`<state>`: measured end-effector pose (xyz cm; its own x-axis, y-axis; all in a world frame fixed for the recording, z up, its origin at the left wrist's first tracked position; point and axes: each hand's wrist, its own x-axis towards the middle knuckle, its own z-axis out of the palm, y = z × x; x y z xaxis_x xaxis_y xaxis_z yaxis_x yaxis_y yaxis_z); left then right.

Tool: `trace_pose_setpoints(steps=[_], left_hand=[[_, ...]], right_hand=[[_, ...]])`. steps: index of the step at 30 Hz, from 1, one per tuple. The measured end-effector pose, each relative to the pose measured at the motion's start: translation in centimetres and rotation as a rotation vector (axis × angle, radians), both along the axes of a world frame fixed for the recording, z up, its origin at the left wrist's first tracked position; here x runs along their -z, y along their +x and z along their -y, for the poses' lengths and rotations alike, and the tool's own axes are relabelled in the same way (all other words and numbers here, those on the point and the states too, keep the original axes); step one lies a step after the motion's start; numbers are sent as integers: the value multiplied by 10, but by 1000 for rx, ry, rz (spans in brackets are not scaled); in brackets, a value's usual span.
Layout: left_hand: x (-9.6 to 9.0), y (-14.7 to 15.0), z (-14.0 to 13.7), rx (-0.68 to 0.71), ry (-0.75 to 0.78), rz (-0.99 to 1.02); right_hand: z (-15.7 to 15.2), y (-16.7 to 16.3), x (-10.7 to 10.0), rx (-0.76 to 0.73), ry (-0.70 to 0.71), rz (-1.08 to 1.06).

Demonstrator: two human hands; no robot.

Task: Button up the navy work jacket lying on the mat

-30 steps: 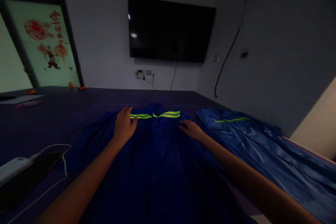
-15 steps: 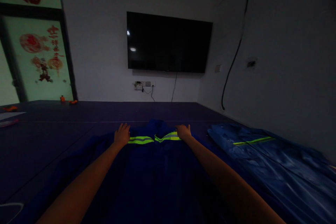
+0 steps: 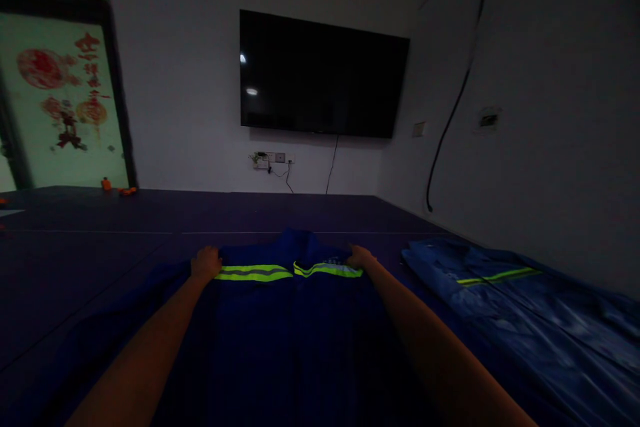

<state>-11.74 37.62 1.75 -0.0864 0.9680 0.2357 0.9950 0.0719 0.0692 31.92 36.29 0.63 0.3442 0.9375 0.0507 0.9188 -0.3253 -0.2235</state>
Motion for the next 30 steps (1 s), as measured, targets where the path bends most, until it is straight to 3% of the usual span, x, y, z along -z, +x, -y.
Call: trace_pose_setpoints(steps=[3,10,12,15,18,21,24,27,30], left_hand=[[2,-4,-8,3,32,45],[-7,-14,-21,20,-91,136],[-15,-16,-17,39,-31,156],[-43,-18,-1,79,276,264],[-97,-18,31,81,533,399],[-172,-11,79,57,813,489],[-256,1,143,17,1049,562],[-337,11,217,18,1219,545],[-399,17,287,146,1267,543]], right_hand=[[3,2,-1,-4,-5,2],[7,-8,-9,-64,-25,-4],[12,-9,-17,-90,2,2],[26,-8,-39,-111,85,12],[50,-1,-77,-112,187,11],[87,5,-133,-139,486,-52],[136,12,-212,-138,710,-64],[189,33,-312,-143,953,42],[240,84,-393,46,1226,275]])
